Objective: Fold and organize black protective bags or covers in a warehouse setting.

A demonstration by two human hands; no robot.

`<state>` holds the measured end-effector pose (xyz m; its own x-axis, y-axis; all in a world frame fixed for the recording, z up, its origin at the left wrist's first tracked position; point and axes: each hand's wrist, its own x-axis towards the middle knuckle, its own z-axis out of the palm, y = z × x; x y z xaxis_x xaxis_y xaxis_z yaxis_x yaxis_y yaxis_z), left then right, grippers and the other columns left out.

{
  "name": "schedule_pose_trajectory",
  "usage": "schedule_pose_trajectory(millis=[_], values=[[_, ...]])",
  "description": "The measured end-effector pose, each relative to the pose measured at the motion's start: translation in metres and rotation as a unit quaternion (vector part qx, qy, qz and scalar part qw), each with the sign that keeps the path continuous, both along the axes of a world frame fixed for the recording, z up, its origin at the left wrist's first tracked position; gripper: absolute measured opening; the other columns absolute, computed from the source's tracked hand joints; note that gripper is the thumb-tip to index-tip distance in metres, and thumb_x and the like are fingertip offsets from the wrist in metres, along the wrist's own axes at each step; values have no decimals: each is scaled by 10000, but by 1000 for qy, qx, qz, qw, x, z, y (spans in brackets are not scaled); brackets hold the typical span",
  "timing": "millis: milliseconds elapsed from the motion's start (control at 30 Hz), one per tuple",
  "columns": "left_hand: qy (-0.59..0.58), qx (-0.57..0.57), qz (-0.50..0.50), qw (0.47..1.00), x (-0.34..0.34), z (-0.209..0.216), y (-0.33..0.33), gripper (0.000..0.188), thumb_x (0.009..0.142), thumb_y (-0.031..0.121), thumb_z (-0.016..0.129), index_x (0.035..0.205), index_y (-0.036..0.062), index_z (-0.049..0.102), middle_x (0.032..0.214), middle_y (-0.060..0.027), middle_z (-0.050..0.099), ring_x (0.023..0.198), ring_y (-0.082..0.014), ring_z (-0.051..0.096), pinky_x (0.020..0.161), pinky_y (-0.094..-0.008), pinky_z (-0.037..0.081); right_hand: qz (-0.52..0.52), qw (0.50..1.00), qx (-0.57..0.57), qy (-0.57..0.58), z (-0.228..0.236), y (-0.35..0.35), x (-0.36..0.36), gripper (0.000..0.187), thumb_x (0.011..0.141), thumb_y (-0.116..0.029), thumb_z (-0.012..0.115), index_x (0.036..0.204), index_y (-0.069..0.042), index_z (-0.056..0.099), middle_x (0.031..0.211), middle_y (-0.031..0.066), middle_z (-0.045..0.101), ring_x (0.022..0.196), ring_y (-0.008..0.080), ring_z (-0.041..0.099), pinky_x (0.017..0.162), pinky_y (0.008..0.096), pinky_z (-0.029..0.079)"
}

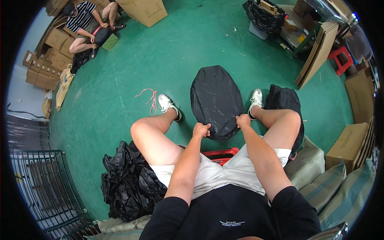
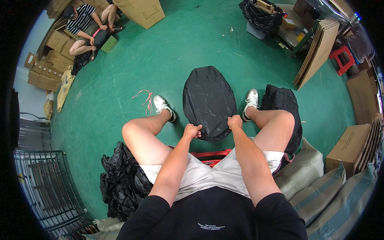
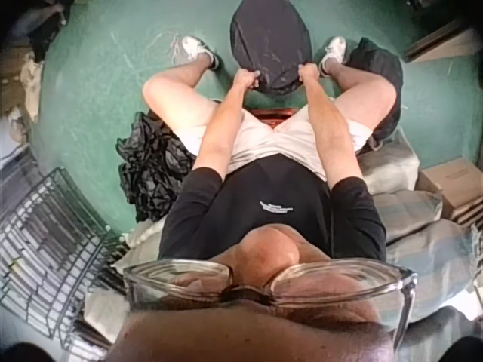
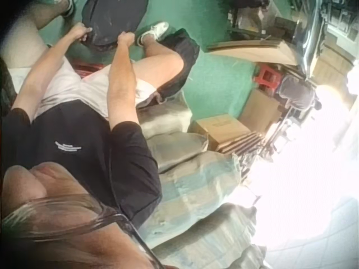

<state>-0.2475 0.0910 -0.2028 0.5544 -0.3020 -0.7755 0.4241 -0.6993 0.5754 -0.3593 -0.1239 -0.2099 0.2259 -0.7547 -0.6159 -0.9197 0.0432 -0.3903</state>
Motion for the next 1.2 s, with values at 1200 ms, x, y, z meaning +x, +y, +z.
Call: schedule_pose_trajectory(millis=[1200], values=[[-33, 365, 394, 843, -137, -49, 465, 551, 757, 355, 728, 1186, 36, 595, 1227, -204, 598, 1186, -385, 541, 989, -439, 443, 55, 967, 232, -94, 90, -296, -60, 158, 930, -208, 579, 947, -52, 564, 775, 99, 615, 698, 232, 623, 656, 365, 546]])
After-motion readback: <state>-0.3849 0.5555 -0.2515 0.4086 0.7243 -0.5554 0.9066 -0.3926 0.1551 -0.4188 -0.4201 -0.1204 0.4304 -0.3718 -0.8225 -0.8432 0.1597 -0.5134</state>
